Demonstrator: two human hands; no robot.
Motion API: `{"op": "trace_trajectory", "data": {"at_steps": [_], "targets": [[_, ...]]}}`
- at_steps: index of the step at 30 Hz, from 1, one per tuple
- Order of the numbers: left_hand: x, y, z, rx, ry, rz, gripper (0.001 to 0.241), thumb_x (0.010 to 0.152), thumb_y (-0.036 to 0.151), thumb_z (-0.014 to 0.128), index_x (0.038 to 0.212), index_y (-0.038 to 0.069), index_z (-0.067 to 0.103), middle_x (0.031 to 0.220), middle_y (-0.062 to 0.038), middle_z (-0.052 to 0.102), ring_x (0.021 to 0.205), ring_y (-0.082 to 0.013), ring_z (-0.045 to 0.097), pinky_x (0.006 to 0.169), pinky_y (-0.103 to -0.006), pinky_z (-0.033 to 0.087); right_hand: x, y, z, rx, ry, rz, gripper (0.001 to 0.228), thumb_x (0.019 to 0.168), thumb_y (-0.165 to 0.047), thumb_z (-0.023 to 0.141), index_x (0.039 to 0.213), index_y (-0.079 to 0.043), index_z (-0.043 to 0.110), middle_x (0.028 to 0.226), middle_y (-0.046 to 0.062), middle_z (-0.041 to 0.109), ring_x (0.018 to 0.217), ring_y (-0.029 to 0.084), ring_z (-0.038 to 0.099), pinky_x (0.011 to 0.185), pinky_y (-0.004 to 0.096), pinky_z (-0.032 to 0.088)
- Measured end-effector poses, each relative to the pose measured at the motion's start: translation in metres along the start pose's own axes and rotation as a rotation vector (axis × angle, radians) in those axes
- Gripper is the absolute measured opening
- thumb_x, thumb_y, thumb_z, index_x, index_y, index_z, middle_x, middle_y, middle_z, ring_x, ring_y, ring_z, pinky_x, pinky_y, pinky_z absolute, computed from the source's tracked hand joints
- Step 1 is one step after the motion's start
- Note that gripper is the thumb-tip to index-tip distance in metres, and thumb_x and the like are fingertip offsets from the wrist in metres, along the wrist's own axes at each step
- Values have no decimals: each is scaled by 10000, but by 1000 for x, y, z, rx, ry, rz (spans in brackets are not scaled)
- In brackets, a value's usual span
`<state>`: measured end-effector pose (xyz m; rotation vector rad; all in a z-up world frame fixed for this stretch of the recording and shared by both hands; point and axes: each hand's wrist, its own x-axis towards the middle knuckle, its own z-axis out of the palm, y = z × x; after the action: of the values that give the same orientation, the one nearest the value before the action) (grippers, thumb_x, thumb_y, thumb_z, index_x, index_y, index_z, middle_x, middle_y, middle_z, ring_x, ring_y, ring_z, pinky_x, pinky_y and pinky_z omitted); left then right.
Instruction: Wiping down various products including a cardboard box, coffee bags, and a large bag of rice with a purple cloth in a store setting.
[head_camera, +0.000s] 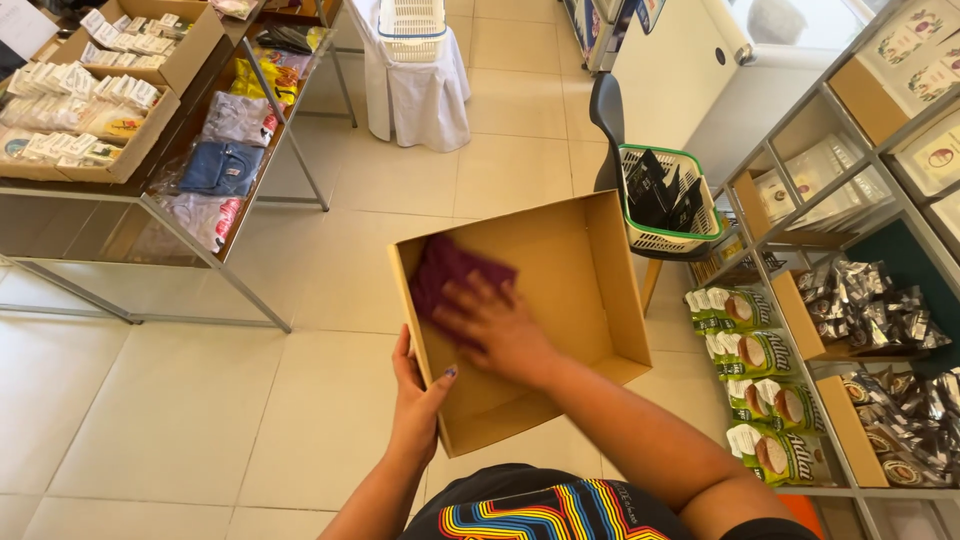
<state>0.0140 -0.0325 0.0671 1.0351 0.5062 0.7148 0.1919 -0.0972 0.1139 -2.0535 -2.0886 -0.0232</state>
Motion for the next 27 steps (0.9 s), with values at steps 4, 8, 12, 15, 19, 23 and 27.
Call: {"op": "trace_trajectory", "data": {"at_steps": [4,8,12,15,19,23,27], "targets": [[-3,11,-16,-34,27,56,964,853,106,688,1629,134,117,1481,-143,424,1356,-261,452,1128,-405,371,-11,58,24,-74,300,199,700,867,-364,738,1500,-233,467,1610,66,325,1528,367,221,1173,624,277],[4,1,-9,-17,167,103,943,875,125,690,1627,133,120,1476,-140,414,1354,-250,441,1126,-402,367,-16,18,46,217,177,532,733,827,-193,738,1488,-160,423,1512,182,377,1383,435,346,1048,538,426],[10,-17,-9,24,182,138,914,907,153,682,1622,124,113,1482,-147,419,1361,-251,446,1138,-395,360,-23,-33,28,375,-8,128,533,760,-157,751,1277,-111,630,1331,157,520,1244,409,470,1050,484,448],[7,-12,-20,131,123,210,889,926,141,663,1628,109,118,1550,-136,384,1408,-245,403,1162,-388,323,-34,-3,18,394,-117,-154,190,808,-203,750,992,-162,772,1176,72,622,1197,371,514,1026,463,455],[3,-5,-28,127,149,279,906,921,133,656,1635,106,99,1517,-160,401,1368,-265,431,1150,-395,339,-52,74,66,272,-73,183,215,779,-202,729,990,-165,756,1143,60,661,1115,337,586,967,454,489],[12,-33,-23,112,148,221,865,945,136,643,1631,109,115,1536,-154,389,1390,-251,410,1159,-391,323,-64,46,61,308,-22,421,166,842,-204,699,983,-117,702,1122,107,624,1090,359,574,936,458,491],[24,-70,-5,114,82,38,833,952,148,624,1629,128,138,1504,-176,427,1349,-270,448,1132,-385,358,-86,-1,54,540,-122,305,201,905,-234,667,1047,-93,649,1130,118,617,1112,352,578,947,459,479]]}}
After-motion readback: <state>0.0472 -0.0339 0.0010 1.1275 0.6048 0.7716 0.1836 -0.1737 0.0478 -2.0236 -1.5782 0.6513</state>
